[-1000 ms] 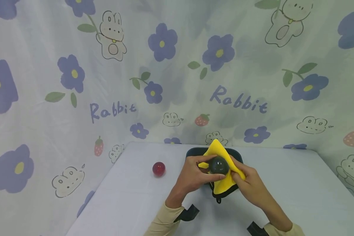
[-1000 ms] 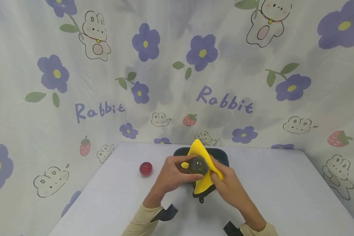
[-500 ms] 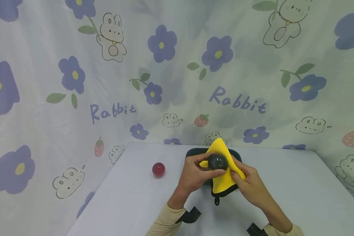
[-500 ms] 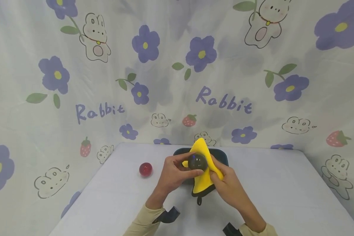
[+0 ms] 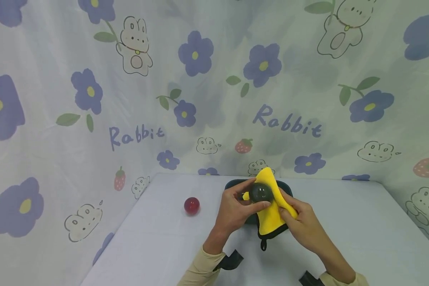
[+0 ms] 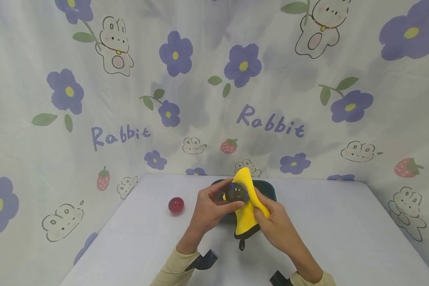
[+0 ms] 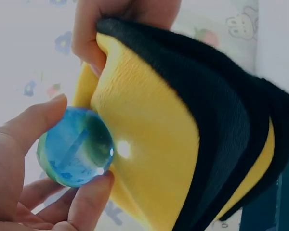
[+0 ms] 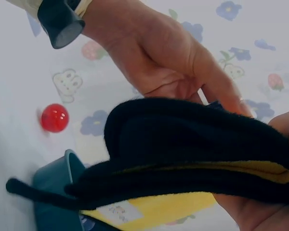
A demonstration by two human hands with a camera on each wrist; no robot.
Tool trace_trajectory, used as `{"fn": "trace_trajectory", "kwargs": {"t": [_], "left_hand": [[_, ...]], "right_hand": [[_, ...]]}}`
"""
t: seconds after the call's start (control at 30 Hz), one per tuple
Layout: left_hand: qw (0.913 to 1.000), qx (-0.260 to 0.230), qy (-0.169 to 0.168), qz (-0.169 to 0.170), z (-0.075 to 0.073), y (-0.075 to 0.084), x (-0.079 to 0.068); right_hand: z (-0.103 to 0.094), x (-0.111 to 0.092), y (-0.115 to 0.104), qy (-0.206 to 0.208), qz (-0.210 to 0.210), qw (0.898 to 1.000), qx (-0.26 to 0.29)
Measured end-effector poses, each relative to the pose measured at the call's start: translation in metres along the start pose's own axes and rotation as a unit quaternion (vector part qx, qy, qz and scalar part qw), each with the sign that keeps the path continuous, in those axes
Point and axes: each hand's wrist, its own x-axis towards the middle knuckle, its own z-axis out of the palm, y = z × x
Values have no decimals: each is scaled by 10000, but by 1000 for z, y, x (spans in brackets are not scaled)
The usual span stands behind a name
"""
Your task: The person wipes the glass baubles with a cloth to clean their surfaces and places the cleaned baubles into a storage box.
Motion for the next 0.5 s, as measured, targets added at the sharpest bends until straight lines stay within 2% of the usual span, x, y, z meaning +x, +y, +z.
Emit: {"fn": "trace_trajectory", "kwargs": {"t": [0.13, 0.33, 0.5], "left_hand": [[10000, 27, -71, 16, -2, -1, 1], [9996, 22, -210, -174, -3, -3, 1], [9988, 310, -360, -153, -2, -6, 1]], "right_hand": [[0, -1, -3, 32, 42, 9999, -135], [-2, -4, -7, 185, -10, 9982, -577], [-3, -5, -10, 227, -366, 9958, -805]]}}
